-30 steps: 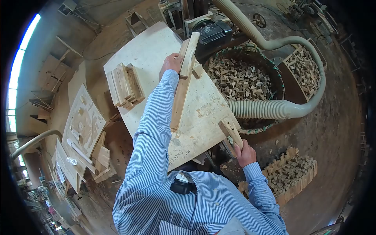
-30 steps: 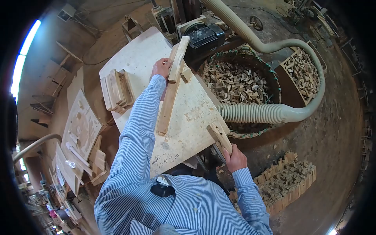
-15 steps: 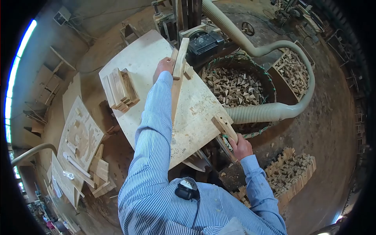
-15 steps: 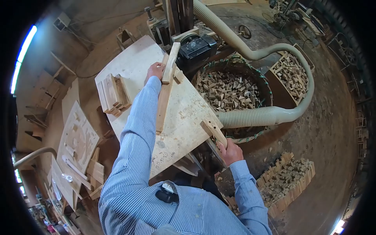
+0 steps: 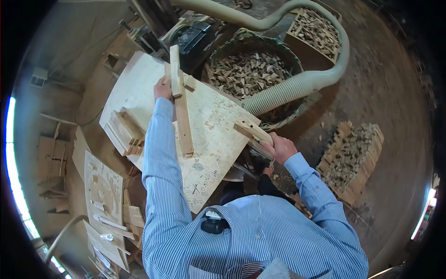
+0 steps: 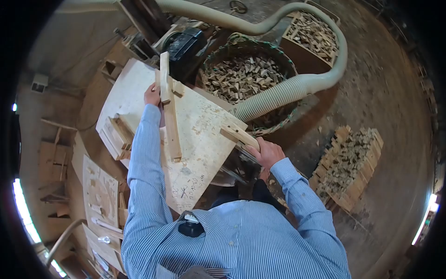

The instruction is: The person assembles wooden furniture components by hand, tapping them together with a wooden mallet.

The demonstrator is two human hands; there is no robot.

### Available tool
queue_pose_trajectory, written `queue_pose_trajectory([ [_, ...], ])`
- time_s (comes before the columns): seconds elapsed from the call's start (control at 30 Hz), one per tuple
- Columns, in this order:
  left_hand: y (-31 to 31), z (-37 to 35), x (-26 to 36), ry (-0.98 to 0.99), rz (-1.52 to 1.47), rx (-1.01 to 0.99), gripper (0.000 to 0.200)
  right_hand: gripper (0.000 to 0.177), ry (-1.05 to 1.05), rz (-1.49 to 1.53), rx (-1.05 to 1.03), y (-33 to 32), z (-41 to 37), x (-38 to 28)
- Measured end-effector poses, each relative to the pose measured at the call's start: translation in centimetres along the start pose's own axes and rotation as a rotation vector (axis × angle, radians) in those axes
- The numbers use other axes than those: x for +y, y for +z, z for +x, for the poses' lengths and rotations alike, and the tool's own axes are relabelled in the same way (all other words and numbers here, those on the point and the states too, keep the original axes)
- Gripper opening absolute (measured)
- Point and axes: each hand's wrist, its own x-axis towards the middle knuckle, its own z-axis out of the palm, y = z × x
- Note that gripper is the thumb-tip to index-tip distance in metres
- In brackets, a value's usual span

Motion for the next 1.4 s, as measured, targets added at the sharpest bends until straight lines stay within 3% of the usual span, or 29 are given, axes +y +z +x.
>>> queue_pose_trajectory([
  [0.17,-0.5,-5.9,3.4,-0.03,0.033,0.049,0.047,0.042,-0.006,0.005,0.01,-0.2,-2.4,1.7],
  [0.23,-0.7,-8.4,4.6,0.247,0.415,0.355,0.041,0.042,-0.038,0.027,0.033,-0.3,-3.8,2.8],
  [0.3,-1.5,-10.5,5.3,0.186,0.543,0.337,0.036,0.045,0.012,0.005,0.001,-0.6,-4.7,2.9],
  [0.37,-1.5,-11.8,5.1,0.396,0.424,0.166,0.037,0.044,-0.025,0.004,0.023,-0.2,-5.6,4.0],
  [0.4,-1.2,-12.7,4.6,0.392,0.43,0.18,0.037,0.044,-0.017,-0.001,0.024,-0.2,-6.2,4.5],
  [0.47,-0.4,-14.3,4.1,0.256,0.081,0.239,0.04,0.043,0.001,-0.007,0.018,-0.3,-7.0,5.1],
  [0.5,-0.3,-15.0,4.2,0.254,0.085,0.238,0.04,0.043,0.001,-0.004,0.013,-0.4,-7.4,5.2],
  [0.57,-0.2,-16.4,4.0,-0.021,0.215,0.145,0.044,0.043,0.021,-0.022,0.005,-0.7,-7.8,5.3],
  [1.07,3.4,-11.9,5.0,-0.041,0.175,0.184,0.038,0.045,0.01,-0.049,-0.028,-0.5,-9.1,6.7],
  [1.13,3.3,-11.0,4.4,-0.132,0.021,0.102,0.038,0.044,0.013,-0.034,-0.043,-0.5,-8.9,6.6],
  [1.4,2.6,-11.0,7.2,-0.17,0.123,0.174,0.036,0.042,-0.019,-0.034,-0.037,0.2,-7.8,6.3],
])
